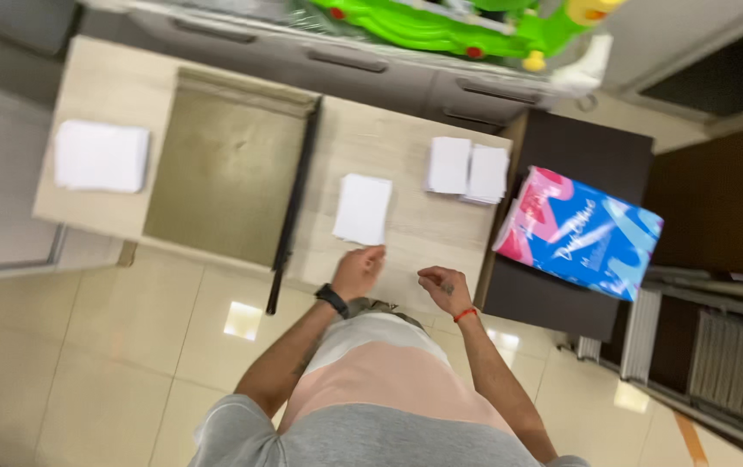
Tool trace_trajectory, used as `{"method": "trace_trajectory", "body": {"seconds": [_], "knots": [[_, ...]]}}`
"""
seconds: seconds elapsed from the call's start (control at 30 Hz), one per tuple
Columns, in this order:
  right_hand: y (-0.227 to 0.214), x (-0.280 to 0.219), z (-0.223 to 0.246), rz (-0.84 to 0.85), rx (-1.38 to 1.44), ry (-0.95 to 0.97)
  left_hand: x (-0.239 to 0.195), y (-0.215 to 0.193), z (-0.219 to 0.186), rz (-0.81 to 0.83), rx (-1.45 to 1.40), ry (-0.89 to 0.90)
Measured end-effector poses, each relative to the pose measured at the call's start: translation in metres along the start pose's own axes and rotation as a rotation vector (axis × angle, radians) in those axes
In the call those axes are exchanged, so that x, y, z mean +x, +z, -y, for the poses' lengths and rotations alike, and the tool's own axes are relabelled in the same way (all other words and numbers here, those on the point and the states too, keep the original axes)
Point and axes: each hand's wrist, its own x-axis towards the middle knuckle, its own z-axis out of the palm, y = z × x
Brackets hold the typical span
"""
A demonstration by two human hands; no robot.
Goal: The person picks up stacks of white paper from a table and a paper cutter, aligns them by tapping them on the surface, and organizes them into separate piles on the table.
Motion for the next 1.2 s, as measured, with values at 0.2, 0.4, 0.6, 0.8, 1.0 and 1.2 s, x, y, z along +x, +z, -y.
{"method": "trace_trajectory", "body": {"seconds": [0.2, 0.4, 0.6, 0.8, 1.0, 1.2], "knots": [[0.060, 0.021, 0.051, 0.057, 0.088, -0.079, -0.023, -0.004, -0.001, -0.058, 0.248, 0.108], [0.095, 0.111, 0.007, -0.171, 0.027, 0.184, 0.043, -0.073, 0.047, -0.097, 0.068, -0.456], [0.137, 0.146, 0.033, -0.243, 0.064, 0.214, 0.087, -0.075, 0.060, -0.059, -0.001, -0.492], [0.172, 0.139, 0.088, -0.391, 0.108, 0.210, 0.088, -0.063, 0.060, 0.016, 0.115, -0.460], [0.176, 0.143, 0.012, -0.502, 0.091, 0.233, 0.073, -0.037, 0.062, 0.043, 0.139, -0.410], [0.131, 0.078, -0.042, -0.587, 0.084, 0.322, 0.041, 0.043, 0.051, 0.159, 0.081, -0.339]]}}
